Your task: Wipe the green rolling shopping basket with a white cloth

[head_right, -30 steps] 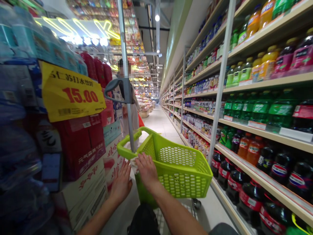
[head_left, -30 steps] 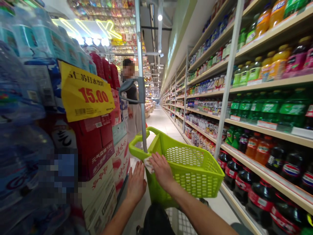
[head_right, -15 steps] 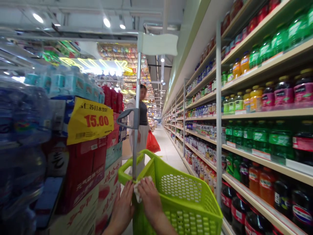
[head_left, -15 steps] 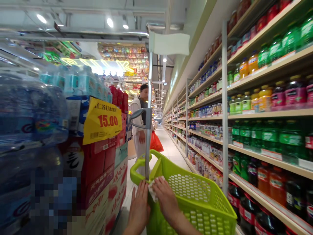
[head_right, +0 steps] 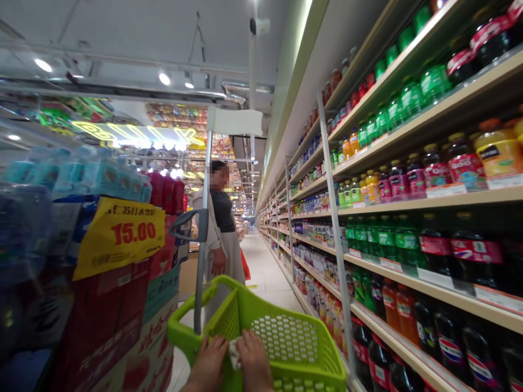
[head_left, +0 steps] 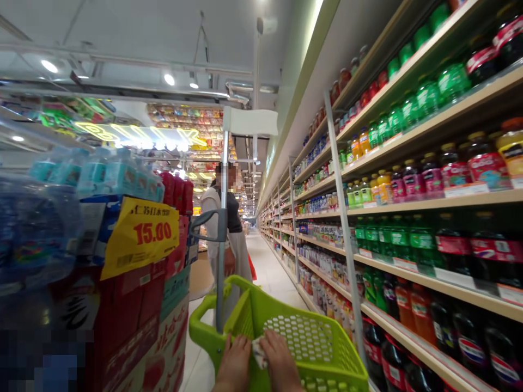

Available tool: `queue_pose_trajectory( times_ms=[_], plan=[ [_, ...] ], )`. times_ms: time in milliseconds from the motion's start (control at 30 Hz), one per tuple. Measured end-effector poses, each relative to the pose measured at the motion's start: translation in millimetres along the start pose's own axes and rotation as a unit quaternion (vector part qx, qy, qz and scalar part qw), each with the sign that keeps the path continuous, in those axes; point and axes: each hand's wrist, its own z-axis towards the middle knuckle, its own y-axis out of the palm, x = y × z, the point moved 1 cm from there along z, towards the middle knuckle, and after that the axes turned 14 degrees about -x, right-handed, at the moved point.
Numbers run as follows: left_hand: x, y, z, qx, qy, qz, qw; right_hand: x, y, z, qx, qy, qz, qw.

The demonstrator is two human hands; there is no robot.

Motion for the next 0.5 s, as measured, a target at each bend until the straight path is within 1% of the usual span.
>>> queue_pose_trajectory(
  times_ms=[33, 100, 167, 200, 267, 333, 367, 433, 500],
  plan=[
    [0, -0.4, -2, 0.012, 0.010, 0.003, 1.000, -6, 1, -2, -0.004, -0.016, 0.004, 1.000],
    [1, -0.2, -5, 0.031, 0.021, 0.015, 0.999, -14, 9, -18, -0.001, -0.053, 0.002, 0.999],
    [1, 0.4, -8, 0.034, 0.020, 0.035, 0.999, -16, 15, -44, -0.005, -0.082, -0.008, 0.997],
    [2, 0.7, -8, 0.033, 0.020, 0.047, 0.998, -15, 15, -59, -0.019, -0.089, -0.010, 0.996],
    [7, 2.2, -7, 0.029, 0.022, 0.066, 0.997, -9, 4, -82, -0.066, -0.081, -0.002, 0.994],
    [16, 6.5, -4, 0.014, 0.034, 0.071, 0.997, -1, -17, -90, -0.112, -0.053, 0.019, 0.992],
    [23, 10.0, -2, 0.003, 0.046, 0.070, 0.996, 5, -28, -89, -0.117, -0.027, 0.028, 0.992],
    [39, 19.2, 1, -0.019, 0.076, 0.063, 0.995, 17, -47, -83, -0.099, 0.009, 0.031, 0.995],
    [54, 29.5, 3, -0.033, 0.097, 0.056, 0.993, 30, -53, -86, -0.096, 0.032, 0.023, 0.995]
  ],
)
